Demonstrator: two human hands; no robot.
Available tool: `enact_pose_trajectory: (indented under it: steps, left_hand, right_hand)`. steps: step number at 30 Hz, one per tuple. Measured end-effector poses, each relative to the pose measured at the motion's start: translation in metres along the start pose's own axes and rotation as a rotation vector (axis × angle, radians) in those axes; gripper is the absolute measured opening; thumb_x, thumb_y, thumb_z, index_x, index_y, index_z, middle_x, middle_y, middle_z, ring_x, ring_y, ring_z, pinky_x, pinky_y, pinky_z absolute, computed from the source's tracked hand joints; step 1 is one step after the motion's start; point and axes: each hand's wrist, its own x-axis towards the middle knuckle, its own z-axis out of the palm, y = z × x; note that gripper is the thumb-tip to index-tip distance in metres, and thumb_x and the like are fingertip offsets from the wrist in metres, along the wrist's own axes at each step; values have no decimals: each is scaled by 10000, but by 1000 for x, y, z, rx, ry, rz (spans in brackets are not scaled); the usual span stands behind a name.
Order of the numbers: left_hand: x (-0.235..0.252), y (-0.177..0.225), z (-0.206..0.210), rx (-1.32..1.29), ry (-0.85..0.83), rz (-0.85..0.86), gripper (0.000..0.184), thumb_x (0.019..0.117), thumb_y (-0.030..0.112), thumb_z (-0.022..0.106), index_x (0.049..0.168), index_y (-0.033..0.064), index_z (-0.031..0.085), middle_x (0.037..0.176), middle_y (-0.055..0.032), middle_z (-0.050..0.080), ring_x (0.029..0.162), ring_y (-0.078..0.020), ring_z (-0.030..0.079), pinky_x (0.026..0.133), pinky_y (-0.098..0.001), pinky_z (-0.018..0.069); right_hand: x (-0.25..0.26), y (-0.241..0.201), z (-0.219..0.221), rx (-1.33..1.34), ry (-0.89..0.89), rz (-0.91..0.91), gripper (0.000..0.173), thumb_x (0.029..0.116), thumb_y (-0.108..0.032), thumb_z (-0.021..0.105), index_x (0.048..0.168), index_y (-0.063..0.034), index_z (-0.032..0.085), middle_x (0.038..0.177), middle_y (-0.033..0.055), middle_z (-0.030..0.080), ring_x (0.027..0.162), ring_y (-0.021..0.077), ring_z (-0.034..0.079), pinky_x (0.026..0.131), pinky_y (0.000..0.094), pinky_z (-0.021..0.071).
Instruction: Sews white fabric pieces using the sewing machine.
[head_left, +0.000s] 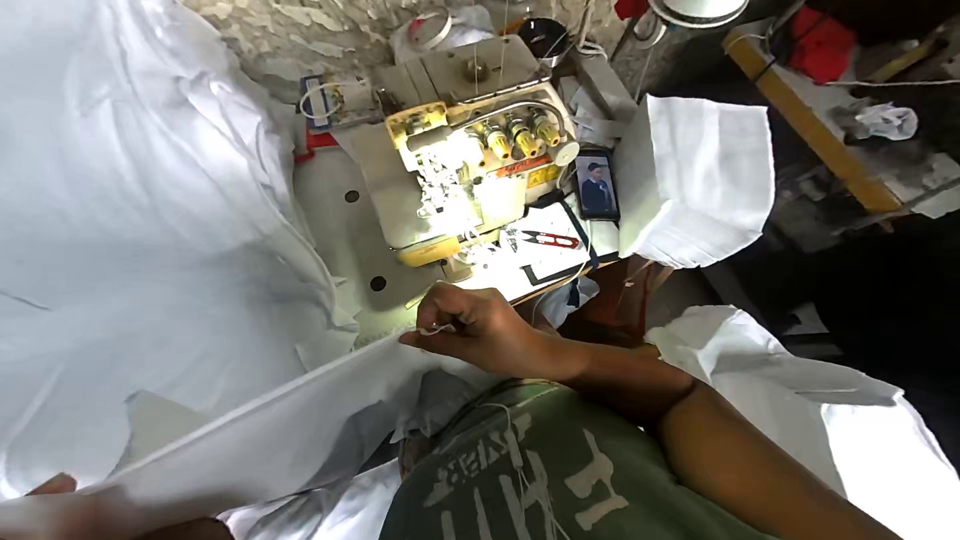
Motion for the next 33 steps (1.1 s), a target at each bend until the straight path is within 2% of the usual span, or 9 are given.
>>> enact_pose_trajectory:
  steps: [5,7,10,14,21,24,27,31,33]
  left_hand:
    - [3,-10,-2,16,-13,66,162,897,-183,466,893,-38,539,774,-20,637,754,-101,675,723,-243,588]
    - [9,-28,-12,8,-104,216,60,926,-47,566,923,12,578,886,11,649,866,-93,673,799,-262,580]
    - [17,-43,-17,43,-222,437,50,978,165,665,1001,167,709,1045,123,679,1017,-24,638,890,-228,535]
    - [17,-37,-12,68,-303,533,104,999,190,661,1073,219,728,1098,176,672,1042,32,621,896,-176,524]
    - [13,-36,-11,42,-322,532,122,991,193,670,1087,232,733,1109,180,670,1048,24,621,896,-173,523]
    - [12,-40,-15,25,-302,443,93,982,178,675,1048,211,730,1089,147,677,1042,-11,631,905,-209,530]
    - [11,-41,-13,-2,-220,292,17,948,107,665,933,101,658,988,61,650,952,-62,643,852,-247,553]
    - [11,-33,4,44,-164,139,12,945,-49,551,952,-41,557,907,-15,621,872,-87,655,833,-273,577]
    - [16,-37,10,37,-211,108,12,954,-21,545,958,-19,556,907,9,625,890,-84,654,864,-281,566]
  right_hand:
    - [1,2,-3,-34,-8,30,105,913,-6,711,951,50,631,674,62,547,524,79,466,470,215,419]
    - [3,4,-5,-72,-21,34,158,926,-26,699,1038,81,665,688,85,579,537,85,485,501,219,440]
    - [5,16,-9,-140,-48,-7,184,954,-93,681,1047,64,705,809,104,679,622,64,535,591,204,465]
    - [2,23,-11,-161,-47,-42,188,959,-110,676,1043,52,722,813,87,684,648,22,540,618,156,456]
    - [-2,16,-12,-11,-65,59,142,942,-35,680,1044,58,714,853,66,677,620,-21,498,560,112,424]
    - [-6,11,-13,43,-81,102,108,935,-15,680,1019,51,698,778,63,652,578,16,510,518,151,445]
    - [-4,9,-14,82,-90,137,82,933,-3,680,982,61,700,731,64,621,553,34,488,497,173,429]
    - [-3,11,-16,132,-101,159,77,933,24,666,971,86,688,710,72,613,571,36,504,525,175,444]
    - [-4,12,-16,156,-131,178,84,930,33,660,976,99,683,694,73,608,571,31,504,536,173,447]
